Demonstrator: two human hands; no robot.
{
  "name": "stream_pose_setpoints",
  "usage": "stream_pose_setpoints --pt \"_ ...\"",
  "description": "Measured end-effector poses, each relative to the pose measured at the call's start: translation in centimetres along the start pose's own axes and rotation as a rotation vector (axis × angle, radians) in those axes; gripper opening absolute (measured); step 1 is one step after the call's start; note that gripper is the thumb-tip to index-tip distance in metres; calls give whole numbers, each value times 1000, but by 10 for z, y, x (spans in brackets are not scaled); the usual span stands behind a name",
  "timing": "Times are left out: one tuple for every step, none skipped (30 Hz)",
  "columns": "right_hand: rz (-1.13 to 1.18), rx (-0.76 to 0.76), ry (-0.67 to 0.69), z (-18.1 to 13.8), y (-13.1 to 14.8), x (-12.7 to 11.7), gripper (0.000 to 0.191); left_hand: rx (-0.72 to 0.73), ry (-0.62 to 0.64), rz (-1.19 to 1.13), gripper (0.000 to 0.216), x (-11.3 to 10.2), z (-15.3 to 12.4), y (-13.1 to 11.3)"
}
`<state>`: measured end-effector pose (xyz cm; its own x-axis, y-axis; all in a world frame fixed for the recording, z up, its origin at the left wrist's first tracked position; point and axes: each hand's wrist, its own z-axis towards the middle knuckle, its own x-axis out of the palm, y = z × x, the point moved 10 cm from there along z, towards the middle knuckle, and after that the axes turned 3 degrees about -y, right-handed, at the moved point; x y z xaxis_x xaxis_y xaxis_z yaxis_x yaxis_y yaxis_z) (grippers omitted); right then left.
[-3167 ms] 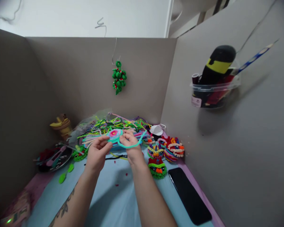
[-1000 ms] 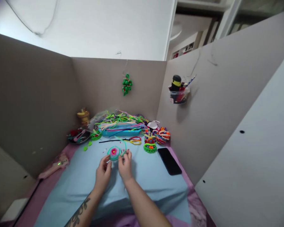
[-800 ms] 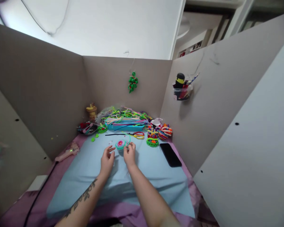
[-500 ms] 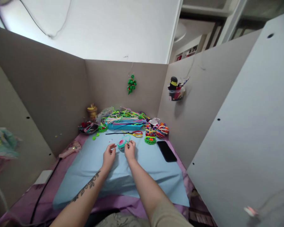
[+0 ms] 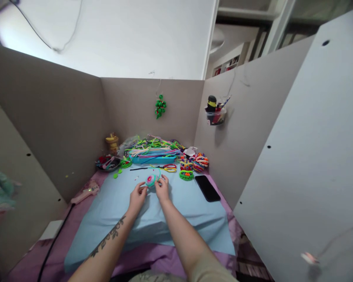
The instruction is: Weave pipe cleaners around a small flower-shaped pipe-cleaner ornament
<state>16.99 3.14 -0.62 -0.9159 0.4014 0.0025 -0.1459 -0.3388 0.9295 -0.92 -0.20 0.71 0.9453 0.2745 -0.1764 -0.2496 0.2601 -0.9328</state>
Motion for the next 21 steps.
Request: stream_pose_setpoints --pt "3 0 -3 0 0 0 21 -2 -1 -5 38 0 0 0" --pt "5 1 -6 0 1 -1 21 -3 -2 -10 38 0 1 1" --pt "6 2 -10 0 1 -1 21 -3 -3 -16 38 1 1 1" --pt "6 3 -12 0 1 -1 21 -3 -4 -21 38 1 1 1" --pt "5 5 -14 0 1 -2 21 -4 -5 -25 38 1 2 2" --pt "4 7 -15 0 1 -2 21 -5 -6 -29 38 1 2 3" --pt "3 9 -15 0 1 -2 22 -7 -7 -32 39 1 2 3" --pt "3 11 -15 0 2 -2 22 -10 -9 -34 39 1 2 4" --pt "4 12 -15 0 2 -2 23 -12 -10 -37 39 1 2 4" --pt "5 13 -15 0 3 -2 23 -13 -11 -39 39 0 1 5" --pt "7 14 -15 0 4 -2 23 -13 -11 -41 39 0 1 5" --pt "9 15 -13 0 4 -2 23 -12 -9 -42 39 0 1 5" --pt "12 16 -12 0 5 -2 23 -11 -5 -42 39 0 1 5" --pt "14 17 -11 1 5 -1 23 -9 -2 -41 40 0 2 5" --pt "15 19 -9 1 5 -1 23 -9 2 -41 40 1 2 5" --pt "16 20 -8 1 5 -1 23 -10 4 -40 40 1 3 6" --pt "15 20 -7 1 5 -1 22 -12 3 -39 40 2 4 7" --pt "14 20 -6 2 5 -1 22 -15 0 -38 40 2 4 8" --pt "11 21 -5 2 5 -1 22 -17 -4 -37 41 2 5 9" --pt "9 21 -4 2 6 -2 21 -20 -7 -36 41 3 5 9" --pt "5 22 -4 2 6 -2 21 -22 -8 -36 41 3 5 10"
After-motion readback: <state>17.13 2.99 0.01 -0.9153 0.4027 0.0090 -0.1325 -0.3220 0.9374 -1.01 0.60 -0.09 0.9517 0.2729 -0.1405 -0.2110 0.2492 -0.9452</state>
